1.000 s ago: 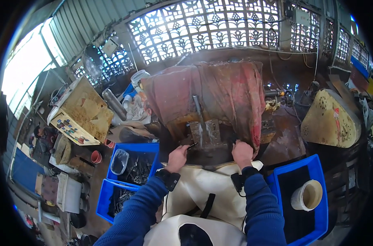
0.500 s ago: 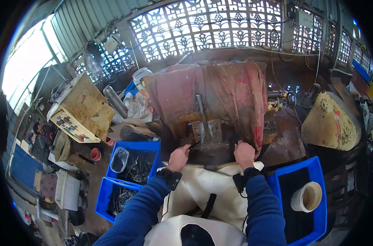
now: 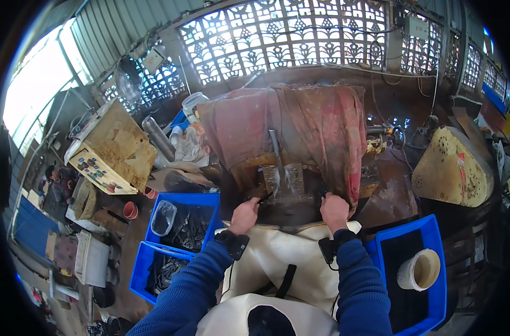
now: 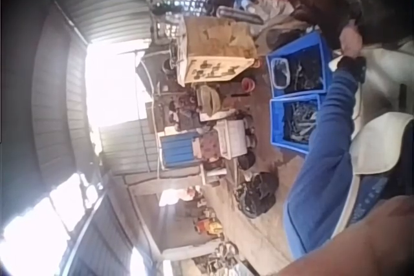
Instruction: The person picks up a metal piece from a blue bin, holds it against a rotating wheel in a machine, and then dips it into a bucket of liquid before placing it into another blue bin.
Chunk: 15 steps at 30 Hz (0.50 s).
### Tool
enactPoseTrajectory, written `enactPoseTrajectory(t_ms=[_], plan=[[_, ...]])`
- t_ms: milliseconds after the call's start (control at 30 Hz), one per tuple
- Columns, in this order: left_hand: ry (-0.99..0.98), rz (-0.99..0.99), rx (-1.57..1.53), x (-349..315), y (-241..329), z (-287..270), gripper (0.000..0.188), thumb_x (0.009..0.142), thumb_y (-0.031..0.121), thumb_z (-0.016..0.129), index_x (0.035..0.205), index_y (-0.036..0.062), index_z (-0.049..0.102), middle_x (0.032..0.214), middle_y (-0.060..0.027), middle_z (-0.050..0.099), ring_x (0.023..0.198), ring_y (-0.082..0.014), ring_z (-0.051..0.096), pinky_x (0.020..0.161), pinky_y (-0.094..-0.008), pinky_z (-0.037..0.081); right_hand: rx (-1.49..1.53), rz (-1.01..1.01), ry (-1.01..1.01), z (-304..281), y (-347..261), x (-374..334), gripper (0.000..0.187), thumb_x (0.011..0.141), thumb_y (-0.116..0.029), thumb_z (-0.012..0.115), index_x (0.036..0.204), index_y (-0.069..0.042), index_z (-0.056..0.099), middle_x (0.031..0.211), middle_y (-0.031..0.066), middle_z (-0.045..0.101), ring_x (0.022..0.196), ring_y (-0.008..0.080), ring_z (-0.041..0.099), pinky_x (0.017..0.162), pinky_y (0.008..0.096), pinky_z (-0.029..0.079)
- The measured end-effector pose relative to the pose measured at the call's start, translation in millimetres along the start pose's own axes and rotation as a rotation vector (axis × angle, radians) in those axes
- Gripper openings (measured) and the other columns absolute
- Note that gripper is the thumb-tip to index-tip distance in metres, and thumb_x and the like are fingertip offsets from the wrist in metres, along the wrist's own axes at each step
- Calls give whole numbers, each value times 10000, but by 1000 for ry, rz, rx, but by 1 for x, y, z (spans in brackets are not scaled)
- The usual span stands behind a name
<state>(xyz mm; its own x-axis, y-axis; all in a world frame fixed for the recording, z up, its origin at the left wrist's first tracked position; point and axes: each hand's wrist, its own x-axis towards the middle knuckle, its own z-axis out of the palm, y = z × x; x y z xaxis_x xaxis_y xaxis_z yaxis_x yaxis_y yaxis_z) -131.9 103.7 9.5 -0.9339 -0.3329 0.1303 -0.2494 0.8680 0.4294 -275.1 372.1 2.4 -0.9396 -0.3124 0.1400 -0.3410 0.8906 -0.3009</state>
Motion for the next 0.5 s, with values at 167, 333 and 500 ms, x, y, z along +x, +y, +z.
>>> enactPoseTrajectory(t_ms=[167,333,500], plan=[[15,6,12,0,-1,0,224,937,198,514,1118,106,608,974,-191,676,916,-379,645,777,-480,519,5,-8,-2,-3,-1,0,255,910,-304,579,892,-59,649,829,176,684,795,362,674,702,482,542],[1,-25,40,-1,2,-3,188,935,198,517,1058,78,595,950,-198,675,901,-383,646,765,-484,520,-11,5,-17,-4,-3,0,255,910,-312,580,895,-67,649,836,177,688,801,356,679,717,474,548],[48,12,27,-1,2,0,170,929,191,519,1016,56,576,895,-200,667,863,-391,645,742,-497,515,47,-19,12,7,10,9,255,914,-301,574,886,-58,647,838,189,679,805,385,663,709,491,532]])
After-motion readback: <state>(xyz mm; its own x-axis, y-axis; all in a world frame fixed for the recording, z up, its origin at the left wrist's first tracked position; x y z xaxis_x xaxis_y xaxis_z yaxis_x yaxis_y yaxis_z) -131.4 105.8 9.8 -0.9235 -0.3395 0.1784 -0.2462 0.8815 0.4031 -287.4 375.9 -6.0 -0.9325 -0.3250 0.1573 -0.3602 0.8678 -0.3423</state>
